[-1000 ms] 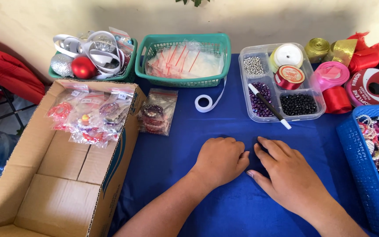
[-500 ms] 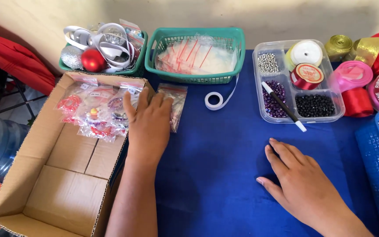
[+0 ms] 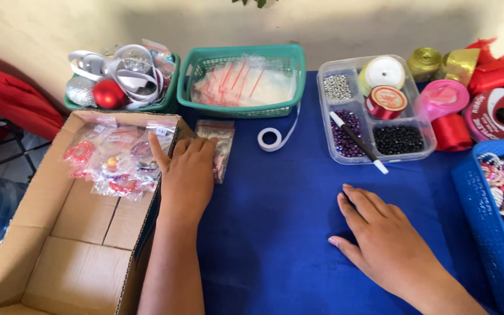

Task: The person places bracelets one by one into small plastic bags, sealing each bag by hand.

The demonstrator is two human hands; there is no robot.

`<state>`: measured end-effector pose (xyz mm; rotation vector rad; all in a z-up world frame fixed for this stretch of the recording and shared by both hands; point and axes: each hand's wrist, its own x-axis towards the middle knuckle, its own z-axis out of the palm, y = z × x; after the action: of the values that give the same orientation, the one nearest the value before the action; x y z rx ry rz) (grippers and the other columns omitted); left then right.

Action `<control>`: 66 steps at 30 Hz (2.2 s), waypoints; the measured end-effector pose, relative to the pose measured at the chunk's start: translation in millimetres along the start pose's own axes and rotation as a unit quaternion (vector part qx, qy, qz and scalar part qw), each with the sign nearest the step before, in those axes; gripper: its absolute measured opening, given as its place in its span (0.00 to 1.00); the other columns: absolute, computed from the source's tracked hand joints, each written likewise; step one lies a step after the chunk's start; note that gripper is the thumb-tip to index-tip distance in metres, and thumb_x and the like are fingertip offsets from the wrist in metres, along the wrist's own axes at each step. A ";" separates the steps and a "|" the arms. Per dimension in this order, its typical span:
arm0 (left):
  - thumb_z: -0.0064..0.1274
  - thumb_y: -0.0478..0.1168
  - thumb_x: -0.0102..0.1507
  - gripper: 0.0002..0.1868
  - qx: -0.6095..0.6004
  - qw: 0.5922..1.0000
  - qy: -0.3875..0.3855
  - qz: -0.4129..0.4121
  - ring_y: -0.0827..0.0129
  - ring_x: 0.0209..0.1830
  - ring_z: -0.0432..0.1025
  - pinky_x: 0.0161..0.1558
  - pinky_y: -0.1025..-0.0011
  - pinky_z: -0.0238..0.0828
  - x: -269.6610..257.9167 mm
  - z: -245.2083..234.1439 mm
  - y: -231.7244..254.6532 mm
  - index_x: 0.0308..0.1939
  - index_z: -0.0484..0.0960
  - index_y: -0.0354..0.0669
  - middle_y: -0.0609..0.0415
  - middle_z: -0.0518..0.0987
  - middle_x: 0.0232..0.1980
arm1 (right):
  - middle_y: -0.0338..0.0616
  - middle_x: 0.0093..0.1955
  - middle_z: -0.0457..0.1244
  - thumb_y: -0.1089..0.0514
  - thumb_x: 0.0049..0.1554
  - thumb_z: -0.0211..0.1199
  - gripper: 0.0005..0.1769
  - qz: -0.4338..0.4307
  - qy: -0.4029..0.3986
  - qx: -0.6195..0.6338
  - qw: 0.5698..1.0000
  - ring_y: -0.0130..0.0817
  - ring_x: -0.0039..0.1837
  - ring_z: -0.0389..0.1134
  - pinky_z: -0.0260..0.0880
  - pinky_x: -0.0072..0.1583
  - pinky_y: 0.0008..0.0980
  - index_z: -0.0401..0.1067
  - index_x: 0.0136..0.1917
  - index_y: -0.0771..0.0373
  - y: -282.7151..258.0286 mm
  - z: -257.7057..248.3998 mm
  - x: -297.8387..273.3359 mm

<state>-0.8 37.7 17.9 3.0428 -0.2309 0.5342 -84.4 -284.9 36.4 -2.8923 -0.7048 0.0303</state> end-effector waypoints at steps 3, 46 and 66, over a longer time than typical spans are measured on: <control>0.44 0.35 0.61 0.23 0.081 0.993 0.063 0.057 0.51 0.69 0.65 0.72 0.35 0.30 1.9 -6.4 27.9 0.60 0.78 0.45 0.49 0.76 0.64 | 0.57 0.75 0.56 0.41 0.49 0.64 0.42 -0.006 0.013 0.006 1.000 0.52 0.73 0.57 0.60 0.63 0.45 0.65 0.68 0.70 2.2 3.4 -2.3; 0.57 0.38 0.62 0.07 -0.450 0.746 -0.049 0.489 0.58 0.51 0.72 0.54 0.59 0.65 -5.2 -63.5 297.0 0.43 0.79 0.42 0.53 0.77 0.46 | 0.48 0.50 0.70 0.57 0.63 0.62 0.07 0.385 0.302 -0.116 0.864 0.52 0.51 0.71 0.72 0.51 0.45 0.79 0.52 0.57 127.9 -81.5 -189.8; 0.58 0.42 0.64 0.10 -0.552 0.696 -0.088 0.450 0.58 0.53 0.75 0.62 0.59 0.63 -5.2 -25.4 339.6 0.46 0.79 0.42 0.53 0.81 0.48 | 0.43 0.43 0.72 0.58 0.59 0.63 0.16 0.438 0.264 0.192 0.838 0.31 0.41 0.70 0.69 0.45 0.31 0.76 0.60 0.63 154.7 -90.3 -194.8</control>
<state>-66.4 -295.3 45.9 1.5986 -1.4469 0.0064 -181.9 -523.5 96.4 -2.3785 0.6591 -0.4371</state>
